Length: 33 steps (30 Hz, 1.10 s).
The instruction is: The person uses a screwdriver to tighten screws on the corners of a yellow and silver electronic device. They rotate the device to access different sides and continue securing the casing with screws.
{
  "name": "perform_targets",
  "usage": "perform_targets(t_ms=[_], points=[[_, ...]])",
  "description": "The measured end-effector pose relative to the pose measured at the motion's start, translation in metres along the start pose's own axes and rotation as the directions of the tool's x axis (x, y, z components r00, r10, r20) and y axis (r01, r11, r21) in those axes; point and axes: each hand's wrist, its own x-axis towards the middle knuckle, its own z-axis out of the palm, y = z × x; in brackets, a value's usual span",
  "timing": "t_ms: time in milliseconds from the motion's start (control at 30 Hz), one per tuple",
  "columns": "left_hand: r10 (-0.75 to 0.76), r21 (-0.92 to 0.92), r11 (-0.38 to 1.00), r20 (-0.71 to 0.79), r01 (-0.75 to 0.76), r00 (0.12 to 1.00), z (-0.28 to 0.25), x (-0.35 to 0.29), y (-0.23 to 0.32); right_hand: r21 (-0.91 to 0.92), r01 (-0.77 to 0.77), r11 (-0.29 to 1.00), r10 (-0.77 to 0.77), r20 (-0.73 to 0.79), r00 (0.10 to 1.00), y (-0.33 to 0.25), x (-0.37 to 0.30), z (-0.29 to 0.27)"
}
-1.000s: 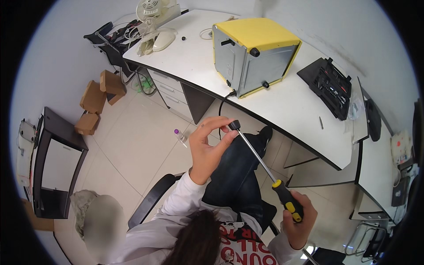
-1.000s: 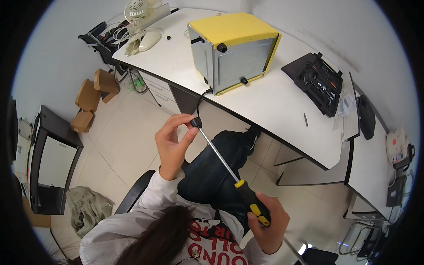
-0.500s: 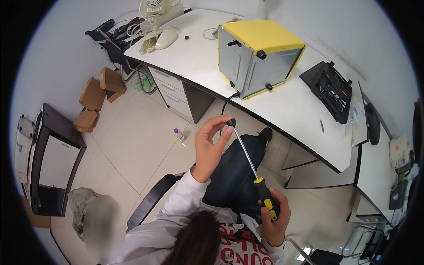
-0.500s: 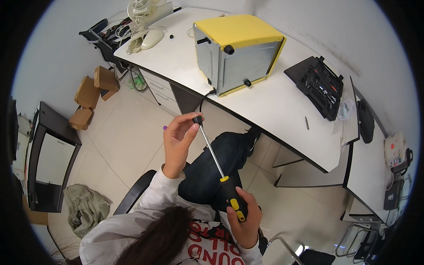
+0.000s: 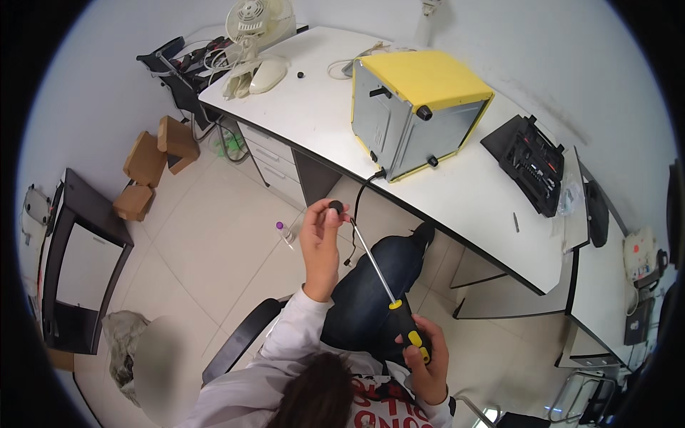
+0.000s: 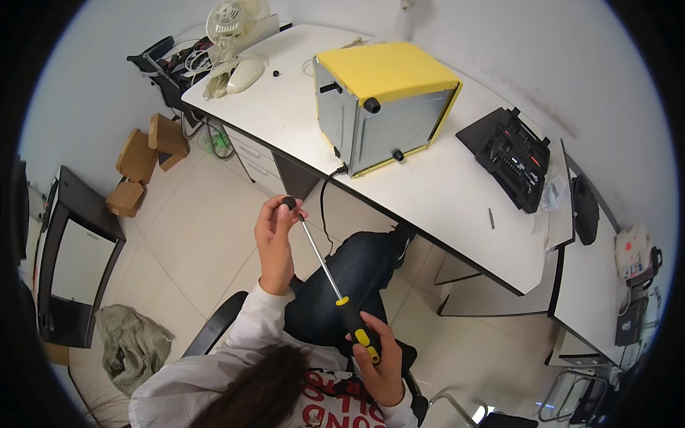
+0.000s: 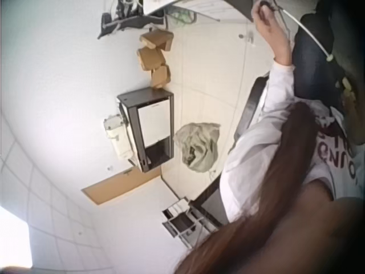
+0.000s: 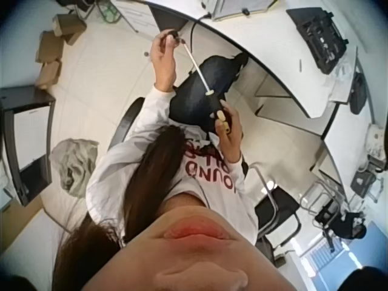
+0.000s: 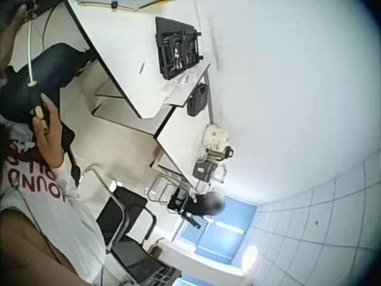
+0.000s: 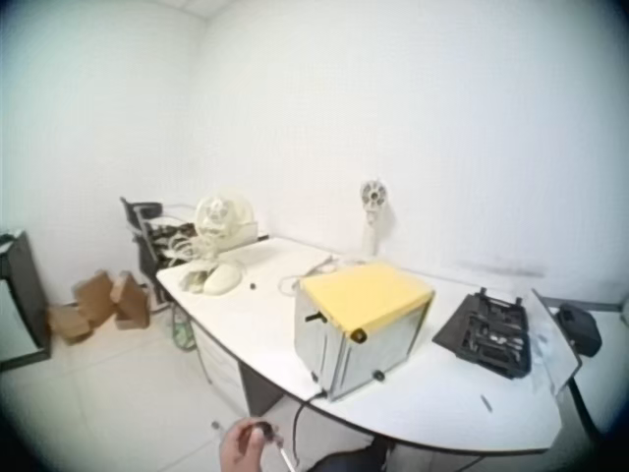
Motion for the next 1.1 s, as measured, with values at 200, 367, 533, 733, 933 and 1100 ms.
perform_targets(t_ms=[200,367,533,733,933,1100], points=[[-0.026,0.010,1.000,0.005,0.026,1.000,-0.016,0.006,-0.011,0.277,-0.030,0.960,0.044,-0.046,0.998,0.002,0.003,-0.005],[-0.188,-0.076,0.978,0.062,0.193,0.980,-0.014,0.003,-0.016,0.494,0.047,0.868,0.036,-0.156,0.987,0.007,0.012,-0.008],[-0.332,-0.017,0.939,0.207,0.343,0.920,-0.010,0.003,-0.017,0.560,0.207,0.802,0.026,-0.379,0.925,0.013,0.017,-0.025],[-0.499,-0.056,0.847,0.257,0.528,0.828,0.010,-0.008,-0.021,0.317,0.205,0.926,-0.058,-0.417,0.907,0.027,0.009,-0.048],[-0.411,-0.085,0.882,0.345,0.464,0.844,0.033,-0.013,-0.024,0.011,0.183,0.983,-0.173,-0.281,0.944,0.024,-0.003,-0.059],[-0.343,-0.165,0.880,0.427,0.446,0.836,0.062,-0.006,-0.009,-0.039,0.249,0.968,-0.249,-0.297,0.922,0.025,-0.003,-0.059]])
